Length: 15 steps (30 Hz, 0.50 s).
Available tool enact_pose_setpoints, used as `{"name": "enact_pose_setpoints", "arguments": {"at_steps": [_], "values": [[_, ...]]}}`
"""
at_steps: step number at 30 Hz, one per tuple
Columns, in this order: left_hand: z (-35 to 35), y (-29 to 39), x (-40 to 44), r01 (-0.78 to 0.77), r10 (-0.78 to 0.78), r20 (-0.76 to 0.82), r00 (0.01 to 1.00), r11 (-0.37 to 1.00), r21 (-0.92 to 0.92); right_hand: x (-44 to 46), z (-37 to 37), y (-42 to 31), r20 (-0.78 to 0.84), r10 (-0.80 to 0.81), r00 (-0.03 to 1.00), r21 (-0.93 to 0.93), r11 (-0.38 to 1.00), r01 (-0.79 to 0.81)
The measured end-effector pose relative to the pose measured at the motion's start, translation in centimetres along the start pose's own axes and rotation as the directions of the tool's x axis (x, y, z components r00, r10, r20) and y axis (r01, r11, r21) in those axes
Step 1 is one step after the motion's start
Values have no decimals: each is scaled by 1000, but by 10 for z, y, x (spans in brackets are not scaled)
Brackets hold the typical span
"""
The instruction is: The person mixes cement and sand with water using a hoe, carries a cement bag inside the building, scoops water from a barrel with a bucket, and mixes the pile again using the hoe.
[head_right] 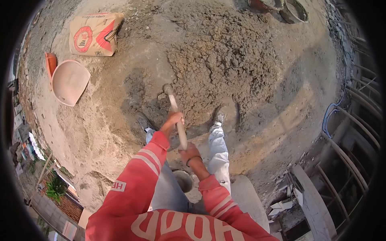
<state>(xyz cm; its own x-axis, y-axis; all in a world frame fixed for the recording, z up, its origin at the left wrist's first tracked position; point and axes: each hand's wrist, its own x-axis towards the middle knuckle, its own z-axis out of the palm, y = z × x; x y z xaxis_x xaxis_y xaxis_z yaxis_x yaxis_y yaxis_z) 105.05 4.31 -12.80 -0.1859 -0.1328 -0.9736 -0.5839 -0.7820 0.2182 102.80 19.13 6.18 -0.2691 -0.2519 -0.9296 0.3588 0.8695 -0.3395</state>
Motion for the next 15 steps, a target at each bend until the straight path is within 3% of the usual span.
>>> {"name": "enact_pose_setpoints", "arguments": {"at_steps": [3, 6, 8, 10, 12, 14, 15], "values": [[42, 37, -49, 12, -14, -3, 1000, 964, -267, -54, -96, -60, 198, 133, 971, 38, 989, -144], [84, 46, -58, -25, -18, -96, 995, 903, -429, -105, -187, -55, 280, 20, 960, 55, 998, -37], [117, 53, -63, -24, -31, -87, 996, 827, -561, -137, -244, -17, 190, -211, 959, -161, 957, 243], [176, 61, -100, -17, -60, -100, 993, 773, -634, -171, -310, 25, 154, -273, 950, -337, 889, 310], [245, 46, -136, 9, 5, 19, 1000, 730, -683, -193, -370, 67, 85, -222, 971, -499, 834, 235], [310, 25, -154, 121, 17, 183, 983, 690, -714, -195, -423, 124, -60, -233, 971, -737, 666, 114], [334, 14, -150, 228, -21, 284, 959, 654, -721, -192, -442, 153, -137, -219, 966, -766, 642, 37]]}}
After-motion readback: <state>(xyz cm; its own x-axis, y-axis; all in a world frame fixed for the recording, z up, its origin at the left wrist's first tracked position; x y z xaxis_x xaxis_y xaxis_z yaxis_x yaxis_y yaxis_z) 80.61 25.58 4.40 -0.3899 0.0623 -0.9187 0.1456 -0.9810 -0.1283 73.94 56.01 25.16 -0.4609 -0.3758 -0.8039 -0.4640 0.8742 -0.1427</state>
